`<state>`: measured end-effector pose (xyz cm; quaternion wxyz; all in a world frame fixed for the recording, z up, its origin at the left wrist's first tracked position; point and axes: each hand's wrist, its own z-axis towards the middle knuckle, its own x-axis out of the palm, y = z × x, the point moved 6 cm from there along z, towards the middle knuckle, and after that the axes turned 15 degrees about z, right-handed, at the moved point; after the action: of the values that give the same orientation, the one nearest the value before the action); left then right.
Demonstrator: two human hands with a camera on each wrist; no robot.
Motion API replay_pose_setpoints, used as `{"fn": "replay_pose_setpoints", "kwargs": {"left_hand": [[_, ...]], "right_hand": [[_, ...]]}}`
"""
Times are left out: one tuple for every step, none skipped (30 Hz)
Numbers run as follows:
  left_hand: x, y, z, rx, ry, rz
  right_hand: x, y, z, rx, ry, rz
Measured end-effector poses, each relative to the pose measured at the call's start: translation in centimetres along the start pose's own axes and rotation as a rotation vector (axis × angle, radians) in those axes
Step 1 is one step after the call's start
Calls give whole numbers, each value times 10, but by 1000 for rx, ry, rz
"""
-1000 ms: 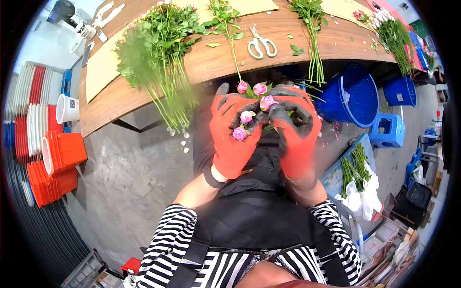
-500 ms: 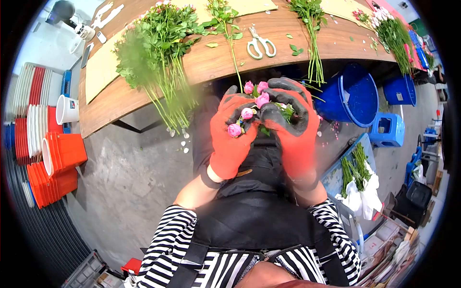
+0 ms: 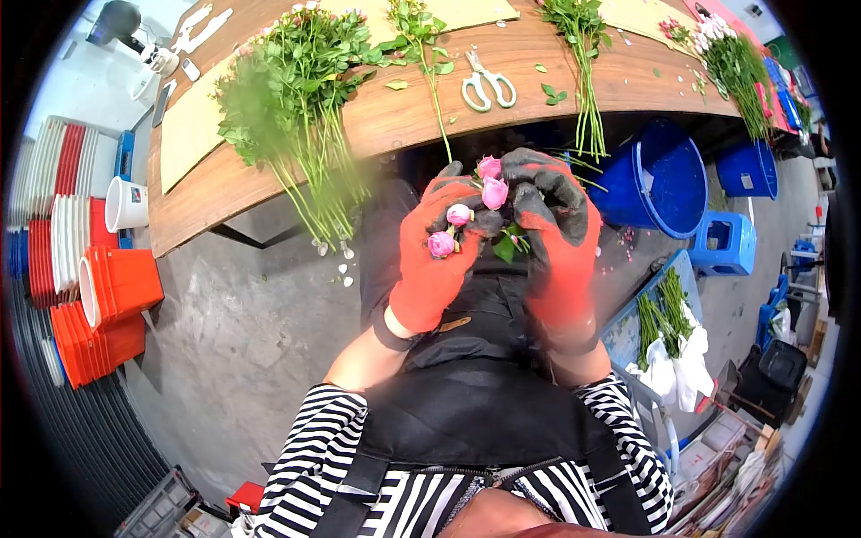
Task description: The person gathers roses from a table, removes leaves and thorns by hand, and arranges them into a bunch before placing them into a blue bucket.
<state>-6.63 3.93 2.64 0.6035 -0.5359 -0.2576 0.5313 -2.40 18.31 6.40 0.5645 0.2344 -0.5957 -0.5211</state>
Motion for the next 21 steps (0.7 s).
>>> {"fn": "replay_pose_setpoints", "kwargs": {"left_hand": [[-1,0,0,7,-14,-22],[-2,0,0,13,-28,-43],[-3,0,0,19,-41,-65],[-2,0,1,3,-49,-82],[-1,-2,1,-11,-57,-99],[-1,-3,1,-26,-66,-114],[1,-1,1,-38,-42,-114],[2,2,1,-51,-18,-114],[3,4,1,-63,5,-113],[3,4,0,-57,19,-137],[4,3,0,-51,32,-162],[4,3,0,-44,47,-188],[4,1,0,-34,50,-181],[4,-1,1,-24,52,-173],[4,-2,2,-13,53,-166],[4,-1,2,0,45,-150],[4,2,1,12,37,-133],[4,3,1,26,28,-116],[3,3,1,18,32,-112],[3,3,2,10,37,-107],[4,2,2,3,42,-104]], "right_hand": [[2,4,2,-40,45,-40],[4,8,3,-79,90,-80],[5,11,4,-118,133,-120],[4,9,3,-74,115,-140],[4,7,0,-31,97,-161],[3,5,-2,13,80,-180],[2,5,-2,-5,84,-193],[-1,3,-3,-23,89,-206],[-2,3,-3,-41,94,-219],[-4,2,-3,0,81,-175],[-5,2,-2,39,68,-132],[-6,1,-2,78,54,-89],[-5,3,-2,34,57,-121],[-2,5,-2,-11,62,-152],[-1,8,-2,-55,68,-183],[0,9,-1,-73,90,-205],[2,10,2,-92,114,-225],[4,12,3,-111,137,-245],[4,12,2,-94,116,-249],[6,12,0,-78,93,-253],[6,12,-2,-61,70,-257]]}}
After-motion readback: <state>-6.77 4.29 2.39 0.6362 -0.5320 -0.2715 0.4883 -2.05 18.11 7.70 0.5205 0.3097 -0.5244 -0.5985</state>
